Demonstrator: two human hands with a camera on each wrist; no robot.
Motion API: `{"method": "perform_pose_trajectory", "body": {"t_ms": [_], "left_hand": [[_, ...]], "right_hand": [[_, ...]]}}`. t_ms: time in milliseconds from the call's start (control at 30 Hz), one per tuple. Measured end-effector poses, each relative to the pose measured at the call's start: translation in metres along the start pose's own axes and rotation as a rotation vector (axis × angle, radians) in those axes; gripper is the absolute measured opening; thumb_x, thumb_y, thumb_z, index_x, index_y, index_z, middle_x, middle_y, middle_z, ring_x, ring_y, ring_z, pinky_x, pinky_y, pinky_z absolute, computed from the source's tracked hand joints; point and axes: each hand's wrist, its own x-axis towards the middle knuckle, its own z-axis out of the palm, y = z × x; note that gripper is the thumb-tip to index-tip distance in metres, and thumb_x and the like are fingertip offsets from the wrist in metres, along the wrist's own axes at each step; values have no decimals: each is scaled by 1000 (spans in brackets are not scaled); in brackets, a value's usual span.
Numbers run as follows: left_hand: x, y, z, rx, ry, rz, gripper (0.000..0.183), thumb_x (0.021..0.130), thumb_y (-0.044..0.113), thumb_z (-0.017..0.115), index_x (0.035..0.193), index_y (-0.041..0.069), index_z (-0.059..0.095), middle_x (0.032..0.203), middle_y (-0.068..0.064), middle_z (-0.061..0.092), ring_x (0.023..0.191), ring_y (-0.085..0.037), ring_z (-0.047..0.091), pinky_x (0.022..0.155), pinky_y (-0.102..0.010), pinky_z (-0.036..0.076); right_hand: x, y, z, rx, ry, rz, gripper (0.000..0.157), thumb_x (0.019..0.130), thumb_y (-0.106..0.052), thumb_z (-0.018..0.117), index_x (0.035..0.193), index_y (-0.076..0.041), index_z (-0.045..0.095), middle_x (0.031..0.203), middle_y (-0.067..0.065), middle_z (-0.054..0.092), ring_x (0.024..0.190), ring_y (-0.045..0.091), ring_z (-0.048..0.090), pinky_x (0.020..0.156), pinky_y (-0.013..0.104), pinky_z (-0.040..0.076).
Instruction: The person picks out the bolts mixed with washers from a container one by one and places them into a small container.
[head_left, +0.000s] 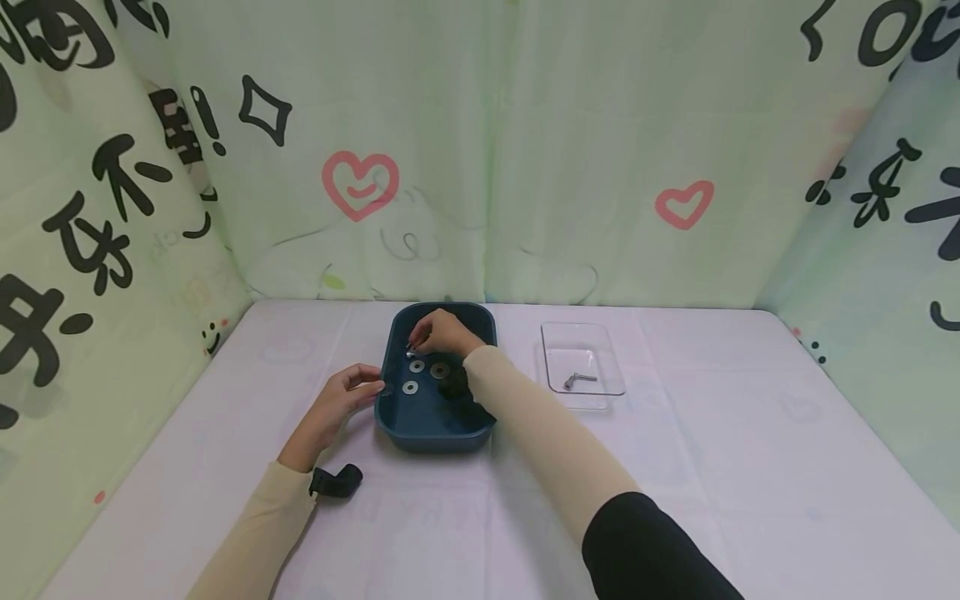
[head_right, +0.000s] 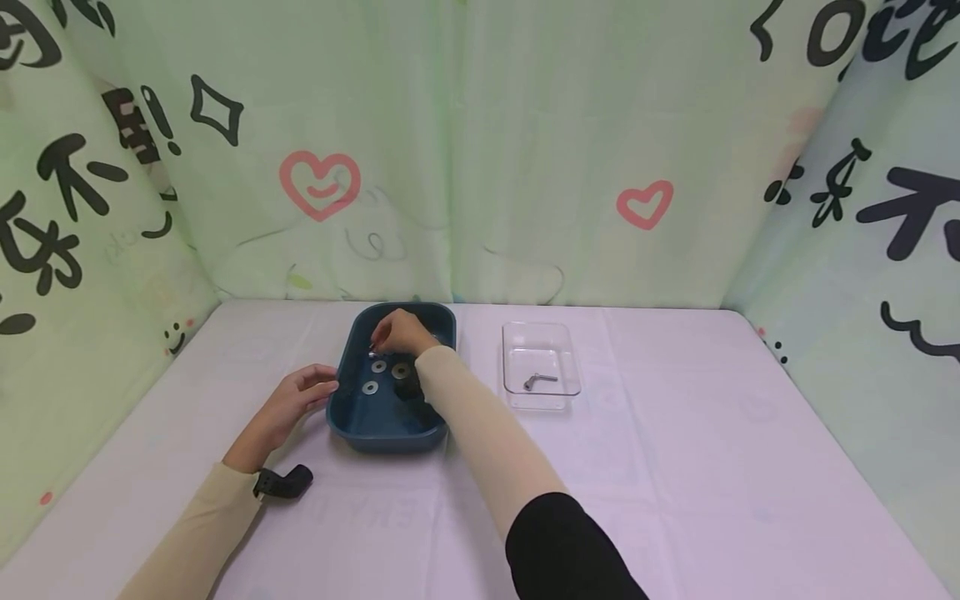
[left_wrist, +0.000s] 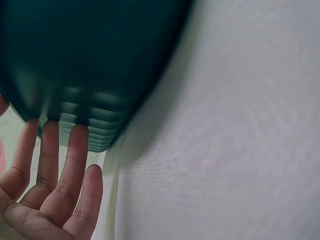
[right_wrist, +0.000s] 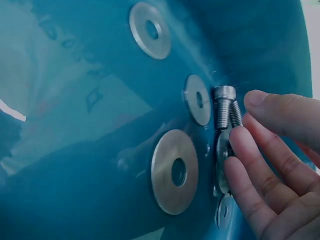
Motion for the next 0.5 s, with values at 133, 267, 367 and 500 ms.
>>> {"method": "perform_pose_trajectory", "body": {"t_ms": [133,267,367,500], "left_hand": [[0,0,0,-1,-1,-5,39,94,17,54,126,-4,48,132,-22,48,98,-10,56,106,-43,42],[1,-1,0,2,-5,1,39,94,18,54,126,-4,48,132,-22,47,99,-11,56,106,-43,42],[1,-1,0,3,-6,1,39,94,18,54,126,-4,48,132,-22,48,100,-11,56,106,-43,42],[1,-1,0,1,0,-7,39,94,17,54,126,-3,48,132,-21,48,99,-10,56,105,-42,43]], "right_hand": [[1,0,2,-40,-11,2,16,84,-1,66,100,-2,70,100,13,70,90,21,65,87,29,55],[0,-1,3,-66,-13,9,17,84,-1,66,100,-2,70,99,13,69,89,21,65,87,29,55],[1,-1,4,-75,-17,11,16,84,-1,66,99,-2,70,98,12,70,87,20,65,86,29,56],[2,0,6,-87,-30,12,14,83,-1,66,97,-3,71,97,12,70,84,19,64,83,28,56]]}}
